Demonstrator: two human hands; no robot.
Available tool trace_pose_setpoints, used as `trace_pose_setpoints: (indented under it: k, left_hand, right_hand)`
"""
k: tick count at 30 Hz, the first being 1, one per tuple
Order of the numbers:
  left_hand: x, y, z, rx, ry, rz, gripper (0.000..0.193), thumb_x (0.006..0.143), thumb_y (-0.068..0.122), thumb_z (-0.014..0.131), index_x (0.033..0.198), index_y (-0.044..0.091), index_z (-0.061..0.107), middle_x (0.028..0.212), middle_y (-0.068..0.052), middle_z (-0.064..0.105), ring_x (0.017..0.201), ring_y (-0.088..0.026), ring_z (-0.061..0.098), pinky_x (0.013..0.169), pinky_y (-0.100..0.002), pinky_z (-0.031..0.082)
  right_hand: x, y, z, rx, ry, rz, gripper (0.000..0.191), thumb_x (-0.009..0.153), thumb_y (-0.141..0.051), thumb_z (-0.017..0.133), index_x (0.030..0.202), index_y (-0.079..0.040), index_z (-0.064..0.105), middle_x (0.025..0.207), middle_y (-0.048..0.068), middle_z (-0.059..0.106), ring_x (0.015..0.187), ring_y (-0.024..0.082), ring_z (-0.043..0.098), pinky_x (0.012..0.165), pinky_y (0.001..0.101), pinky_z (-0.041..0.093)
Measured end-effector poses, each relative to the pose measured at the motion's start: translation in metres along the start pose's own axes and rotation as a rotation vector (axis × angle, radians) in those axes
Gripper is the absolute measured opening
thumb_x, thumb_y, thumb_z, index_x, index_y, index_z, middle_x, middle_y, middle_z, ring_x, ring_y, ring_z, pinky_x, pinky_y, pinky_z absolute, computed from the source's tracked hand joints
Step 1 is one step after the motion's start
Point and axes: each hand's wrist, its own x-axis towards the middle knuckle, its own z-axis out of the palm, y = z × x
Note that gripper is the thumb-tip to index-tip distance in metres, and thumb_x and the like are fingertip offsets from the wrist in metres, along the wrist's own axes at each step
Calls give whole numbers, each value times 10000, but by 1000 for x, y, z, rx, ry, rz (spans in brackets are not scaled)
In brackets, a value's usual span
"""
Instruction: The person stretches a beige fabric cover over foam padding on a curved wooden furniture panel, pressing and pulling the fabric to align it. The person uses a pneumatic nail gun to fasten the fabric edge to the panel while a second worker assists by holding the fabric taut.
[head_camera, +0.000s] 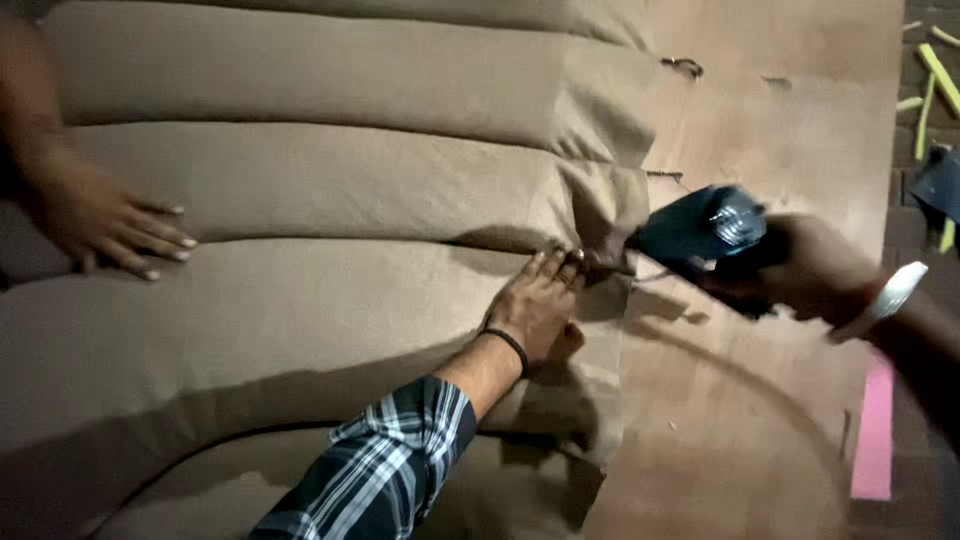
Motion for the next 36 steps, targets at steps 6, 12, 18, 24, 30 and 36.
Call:
trace_pose_setpoints:
  k: [6, 12, 18, 24, 30, 36]
  left_hand:
    - [3, -2, 19, -194, -156, -24, 939, 968, 640, 450, 1631, 64, 118, 1717, -107, 98, 1585, -284, 65, 1283, -446, 63]
    - [6, -5, 39, -239, -35, -29, 985, 908, 697, 496, 1626, 119, 149, 1721, -89, 90, 1578, -289, 59, 1260, -467, 67]
    - [8, -4, 44, -233, -11, -47, 999, 902, 699, 523, 1626, 119, 152, 1712, -99, 91, 1573, -280, 75, 1268, -468, 65]
    - [1, -4, 43, -246, 62, -38, 1044, 869, 716, 583, 1617, 98, 199, 1723, -111, 144, 1588, -292, 116, 1285, -464, 80]
    - [0, -3, 41, -264, 137, -39, 1058, 841, 694, 602, 1599, 95, 172, 1691, -105, 170, 1560, -284, 136, 1262, -461, 92]
    - [11, 7, 53, -327, 150, -55, 977, 895, 612, 549, 1622, 122, 117, 1680, -98, 162, 1540, -304, 152, 1254, -482, 93]
  right_hand:
    - [-8, -29, 52, -447, 143, -191, 369, 850, -491, 732, 1009, -165, 791, 745, 94, 768, 630, 244, 724, 668, 397, 602]
    - [11, -32, 83, -750, 57, -196, 335, 993, -479, 615, 1011, -161, 719, 709, 61, 752, 571, 184, 741, 584, 328, 629]
    - [8, -43, 84, -455, -24, 8, 335, 950, -463, 663, 1001, -146, 759, 753, 69, 810, 627, 187, 776, 642, 365, 647]
    - [3, -46, 84, -537, 32, -65, 336, 921, -476, 670, 1111, -205, 726, 831, 79, 787, 689, 234, 774, 688, 380, 643]
    - [-1, -39, 80, -572, 91, -129, 319, 907, -467, 705, 1006, -173, 777, 826, 79, 799, 716, 233, 772, 718, 378, 635]
    - [-5, -24, 81, -411, 5, 62, 412, 852, -551, 753, 1033, -185, 802, 832, 86, 808, 730, 237, 792, 752, 393, 641]
